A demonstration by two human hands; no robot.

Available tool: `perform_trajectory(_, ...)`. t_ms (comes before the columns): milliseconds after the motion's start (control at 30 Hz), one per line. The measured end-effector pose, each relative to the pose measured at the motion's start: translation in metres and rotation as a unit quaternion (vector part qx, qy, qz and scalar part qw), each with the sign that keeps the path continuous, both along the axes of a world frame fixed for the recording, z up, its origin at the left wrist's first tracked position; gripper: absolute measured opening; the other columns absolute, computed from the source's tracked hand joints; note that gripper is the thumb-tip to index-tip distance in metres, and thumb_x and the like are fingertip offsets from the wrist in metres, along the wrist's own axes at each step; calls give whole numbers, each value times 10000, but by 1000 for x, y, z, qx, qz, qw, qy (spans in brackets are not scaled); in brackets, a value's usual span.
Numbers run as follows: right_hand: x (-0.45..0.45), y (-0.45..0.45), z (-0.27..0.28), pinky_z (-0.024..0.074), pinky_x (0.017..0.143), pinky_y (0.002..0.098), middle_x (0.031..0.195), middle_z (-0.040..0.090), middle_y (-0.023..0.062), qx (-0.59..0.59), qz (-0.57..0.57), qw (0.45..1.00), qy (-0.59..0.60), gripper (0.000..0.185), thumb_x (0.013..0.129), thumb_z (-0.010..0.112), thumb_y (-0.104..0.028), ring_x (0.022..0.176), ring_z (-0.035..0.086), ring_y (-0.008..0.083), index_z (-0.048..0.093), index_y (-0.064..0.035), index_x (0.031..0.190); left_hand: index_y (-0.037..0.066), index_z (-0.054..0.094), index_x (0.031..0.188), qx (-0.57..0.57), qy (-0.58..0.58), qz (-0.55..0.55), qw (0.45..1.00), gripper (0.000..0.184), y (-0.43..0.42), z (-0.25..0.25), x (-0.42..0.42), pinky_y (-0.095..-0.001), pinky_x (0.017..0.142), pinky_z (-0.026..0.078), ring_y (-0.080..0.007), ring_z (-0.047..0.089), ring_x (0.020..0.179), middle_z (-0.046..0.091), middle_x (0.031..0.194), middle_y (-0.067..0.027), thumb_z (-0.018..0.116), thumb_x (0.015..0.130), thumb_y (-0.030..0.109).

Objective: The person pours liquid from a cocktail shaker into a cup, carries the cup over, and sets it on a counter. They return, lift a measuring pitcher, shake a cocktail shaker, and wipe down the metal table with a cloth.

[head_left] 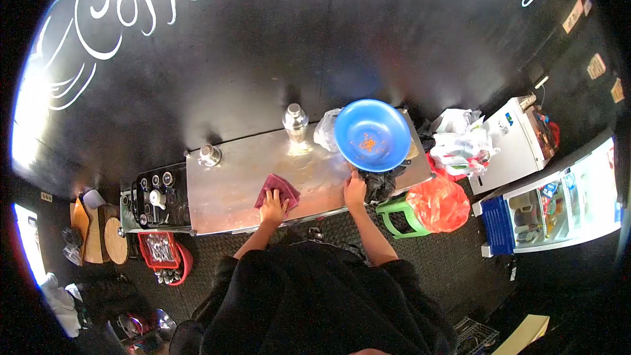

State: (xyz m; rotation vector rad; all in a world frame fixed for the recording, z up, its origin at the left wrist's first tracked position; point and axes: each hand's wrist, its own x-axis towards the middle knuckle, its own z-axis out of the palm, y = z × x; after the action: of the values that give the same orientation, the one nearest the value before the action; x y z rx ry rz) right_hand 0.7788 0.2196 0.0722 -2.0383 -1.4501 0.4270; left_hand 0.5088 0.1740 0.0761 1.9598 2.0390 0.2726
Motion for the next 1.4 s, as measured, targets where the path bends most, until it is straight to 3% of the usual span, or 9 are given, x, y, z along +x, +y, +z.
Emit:
perform_trajectory(333,2,14,-10,535,647,456,872,615,215,-36,2,989,-147,277,811,567,-39,746,637,384,544,-10,1085,78,482,1152,36,-30,-34,998,459,-5,1,-8,-465,670,533,-364,576,938,491,1069,-173,584,858,415)
perform_trajectory(400,2,28,-19,571,604,363,806,648,145,-134,91,949,-272,224,813,556,-72,775,673,272,618,-36,1026,76,481,1151,38,-33,-36,998,458,-6,-2,-9,-471,684,529,-367,575,934,491,1068,-172,583,859,413)
perform_trajectory(533,-16,45,-20,574,580,308,765,657,92,-124,28,928,-350,138,816,569,-114,824,680,223,651,-51,908,103,476,1164,20,-40,-33,998,463,-5,-2,-11,-480,702,522,-370,571,964,493,1090,-169,580,857,433)
perform_trajectory(700,-9,40,-7,575,681,315,891,672,98,-248,46,928,-273,167,873,526,-132,854,683,228,653,-56,950,139,494,1140,6,-51,-27,998,443,-7,-2,-18,-498,759,499,-369,565,997,503,1109,-152,613,837,440)
perform_trajectory(900,0,42,-41,563,686,395,1017,642,170,-218,34,952,-210,250,914,424,-110,806,677,307,511,10,1115,125,510,1098,29,-110,-41,993,433,-8,-5,-25,-492,702,493,-371,596,904,513,1040,-127,653,811,415)
perform_trajectory(1100,-21,4,12,553,652,437,1090,594,208,-68,38,975,-208,477,892,529,-264,699,658,358,377,-21,1274,142,523,1065,16,-111,-31,993,346,5,-26,-28,-480,715,501,-354,603,922,550,1106,-131,647,820,352)
perform_trajectory(1167,-33,-8,27,528,732,430,1184,524,222,-103,193,967,-132,576,857,600,-330,793,638,381,377,-6,1277,122,532,1050,26,-130,-31,991,319,11,-20,-24,-476,711,500,-357,615,893,591,1078,-145,638,828,325)
perform_trajectory(1233,-50,-23,18,476,828,382,1162,514,210,143,300,943,-29,576,855,626,-324,917,597,351,387,-11,1276,108,548,1011,-40,-171,15,984,297,13,20,-9,-451,697,502,-358,626,826,616,1000,-154,653,819,310)
perform_trajectory(1400,-93,-32,37,428,878,359,1057,564,175,153,226,933,236,509,839,672,-273,991,553,295,465,-14,1225,10,595,1033,100,-377,-87,917,261,23,30,35,-347,679,514,-272,635,746,627,943,-142,663,784,51)
